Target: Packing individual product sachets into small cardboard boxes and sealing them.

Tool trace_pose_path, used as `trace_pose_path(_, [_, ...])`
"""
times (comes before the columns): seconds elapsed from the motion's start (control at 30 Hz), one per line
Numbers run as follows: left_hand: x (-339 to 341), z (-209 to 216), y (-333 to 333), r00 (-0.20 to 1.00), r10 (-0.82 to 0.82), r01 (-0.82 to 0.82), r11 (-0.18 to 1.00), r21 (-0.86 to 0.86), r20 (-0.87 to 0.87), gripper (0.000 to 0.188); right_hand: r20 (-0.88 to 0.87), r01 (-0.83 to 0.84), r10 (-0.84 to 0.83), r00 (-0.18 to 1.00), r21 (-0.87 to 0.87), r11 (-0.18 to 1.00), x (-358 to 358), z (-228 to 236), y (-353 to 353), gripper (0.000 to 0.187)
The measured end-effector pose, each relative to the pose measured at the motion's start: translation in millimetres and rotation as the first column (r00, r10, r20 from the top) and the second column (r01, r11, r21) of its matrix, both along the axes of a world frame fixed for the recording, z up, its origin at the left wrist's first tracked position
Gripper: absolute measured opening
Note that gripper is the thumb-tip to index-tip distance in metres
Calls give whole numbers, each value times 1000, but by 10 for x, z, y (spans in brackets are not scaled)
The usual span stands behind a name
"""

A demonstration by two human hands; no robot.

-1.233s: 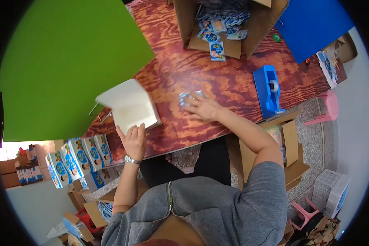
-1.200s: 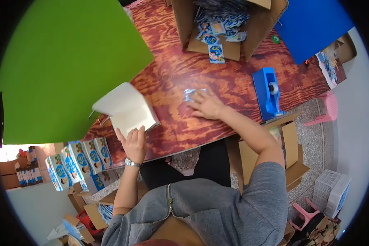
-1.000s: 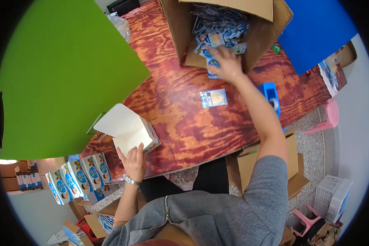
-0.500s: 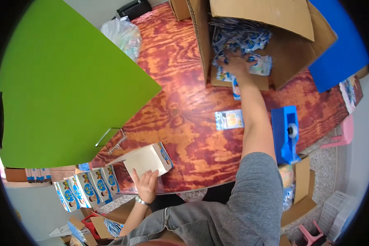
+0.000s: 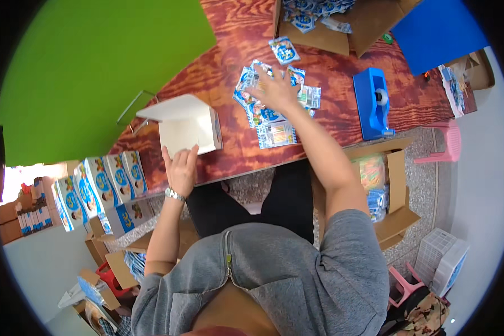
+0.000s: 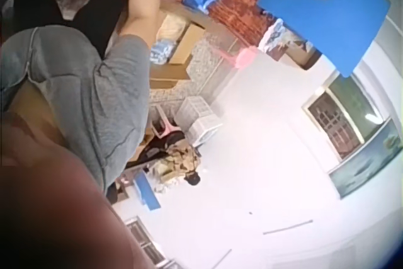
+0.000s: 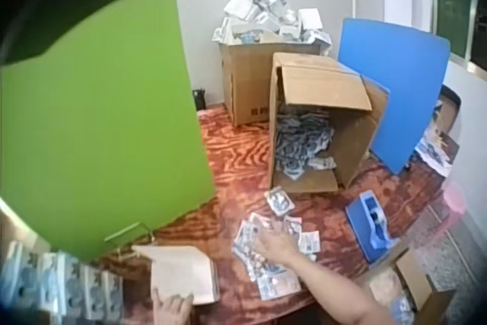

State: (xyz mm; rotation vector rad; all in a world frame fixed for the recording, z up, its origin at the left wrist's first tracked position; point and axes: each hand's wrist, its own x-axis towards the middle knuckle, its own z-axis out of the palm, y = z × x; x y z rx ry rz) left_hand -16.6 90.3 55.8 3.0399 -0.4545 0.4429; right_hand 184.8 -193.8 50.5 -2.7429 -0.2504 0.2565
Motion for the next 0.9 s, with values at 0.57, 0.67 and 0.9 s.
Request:
trace_pose_path(0.57, [-265,-375,-1231,914,-406,382,848,-367,12,54,-60,-169,159,985,-231,958,-591,-6,-737,56])
trace_pose_path(0.67, [-70,-566,-1397,917,-390,341,875,-344,-83,63,-6,-216,221,975,-238,947,-578,61,-671,54])
trace_pose_path(0.9, [-42,-777,-1365,923,-376,347,905,-248,-81,62,30,-456,455,890,87,886,-476,117,-813,35])
